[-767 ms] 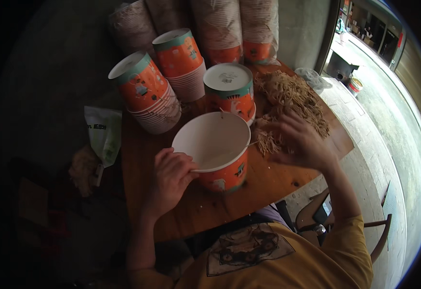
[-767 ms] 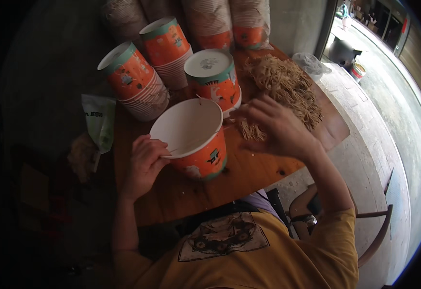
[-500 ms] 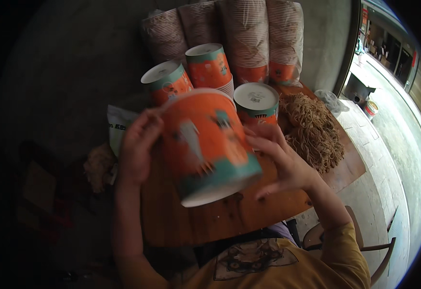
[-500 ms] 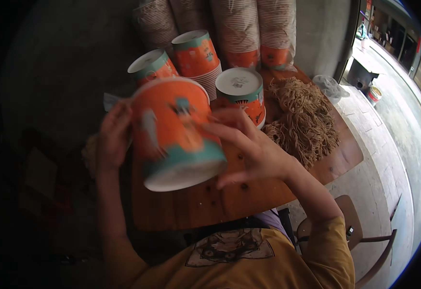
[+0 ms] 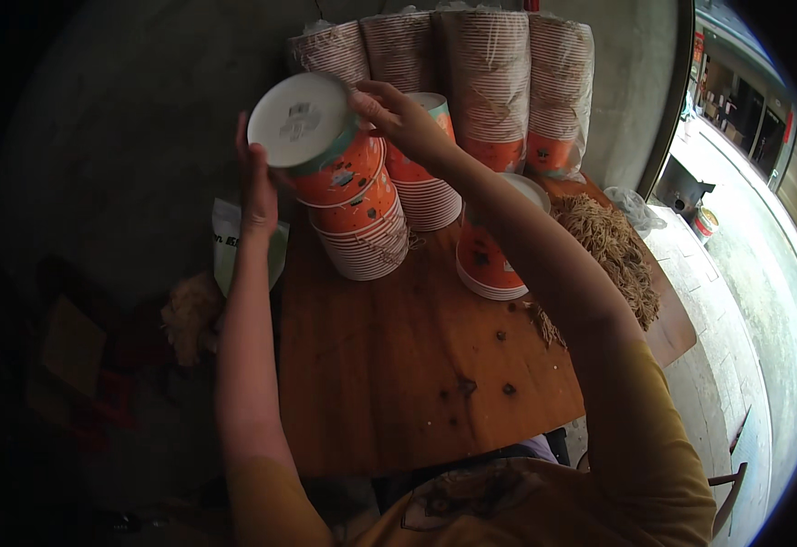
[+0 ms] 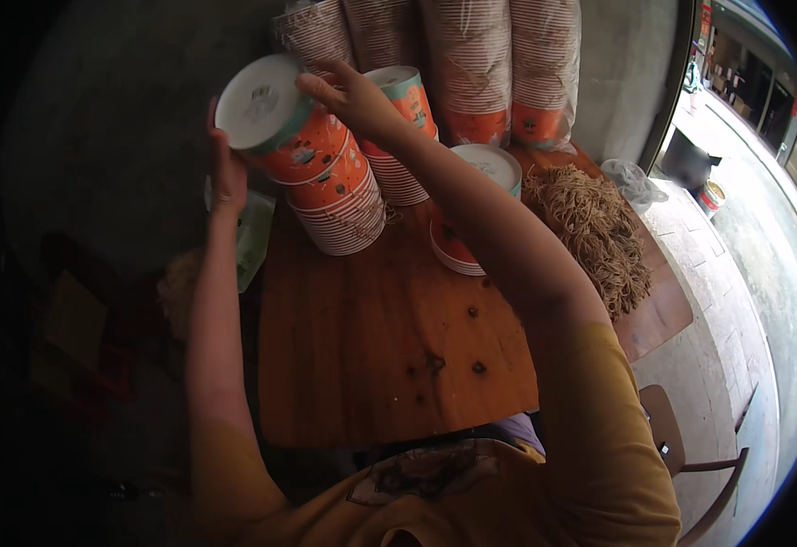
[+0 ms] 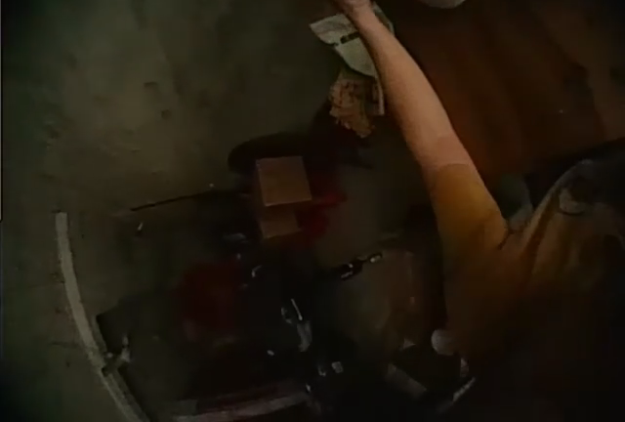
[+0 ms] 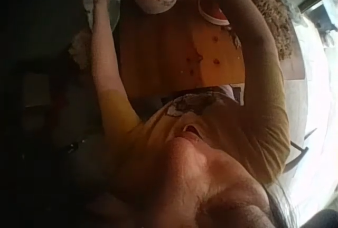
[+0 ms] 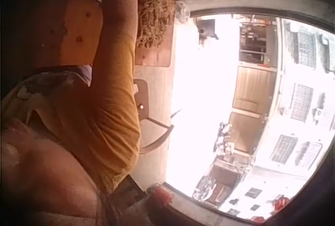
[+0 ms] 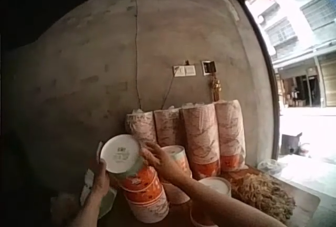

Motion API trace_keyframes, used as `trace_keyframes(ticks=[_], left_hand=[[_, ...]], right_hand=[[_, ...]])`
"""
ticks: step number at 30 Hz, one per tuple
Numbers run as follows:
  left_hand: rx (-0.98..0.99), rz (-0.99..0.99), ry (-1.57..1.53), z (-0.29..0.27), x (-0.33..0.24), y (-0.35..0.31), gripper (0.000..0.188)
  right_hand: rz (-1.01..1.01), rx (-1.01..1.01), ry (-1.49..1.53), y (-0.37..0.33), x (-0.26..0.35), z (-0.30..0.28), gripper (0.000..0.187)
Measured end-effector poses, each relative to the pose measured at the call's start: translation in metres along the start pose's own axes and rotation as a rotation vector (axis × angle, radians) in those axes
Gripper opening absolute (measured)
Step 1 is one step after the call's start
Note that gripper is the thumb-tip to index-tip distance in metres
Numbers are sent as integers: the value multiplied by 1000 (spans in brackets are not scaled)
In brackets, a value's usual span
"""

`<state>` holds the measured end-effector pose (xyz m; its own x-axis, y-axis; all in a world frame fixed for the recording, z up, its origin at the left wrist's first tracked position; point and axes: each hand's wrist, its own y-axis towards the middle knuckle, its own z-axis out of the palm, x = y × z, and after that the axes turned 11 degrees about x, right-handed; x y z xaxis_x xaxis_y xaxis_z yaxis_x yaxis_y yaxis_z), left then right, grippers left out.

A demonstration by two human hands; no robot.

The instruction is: Tying stacks of paper bowls together using string for packaging.

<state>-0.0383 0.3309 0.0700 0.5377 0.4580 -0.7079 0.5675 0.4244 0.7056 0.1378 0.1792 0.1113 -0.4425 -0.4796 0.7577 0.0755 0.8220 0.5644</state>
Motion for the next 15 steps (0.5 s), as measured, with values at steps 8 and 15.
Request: trace_keyframes(ticks=[8,15], left_hand=[[-259,56,314,7,2,12,93],[94,-21,453,16,21,42,88]], right_hand=[[33,148,-407,-48,-19,-33,53],[593,347,-1191,-153,-9,-77,94]])
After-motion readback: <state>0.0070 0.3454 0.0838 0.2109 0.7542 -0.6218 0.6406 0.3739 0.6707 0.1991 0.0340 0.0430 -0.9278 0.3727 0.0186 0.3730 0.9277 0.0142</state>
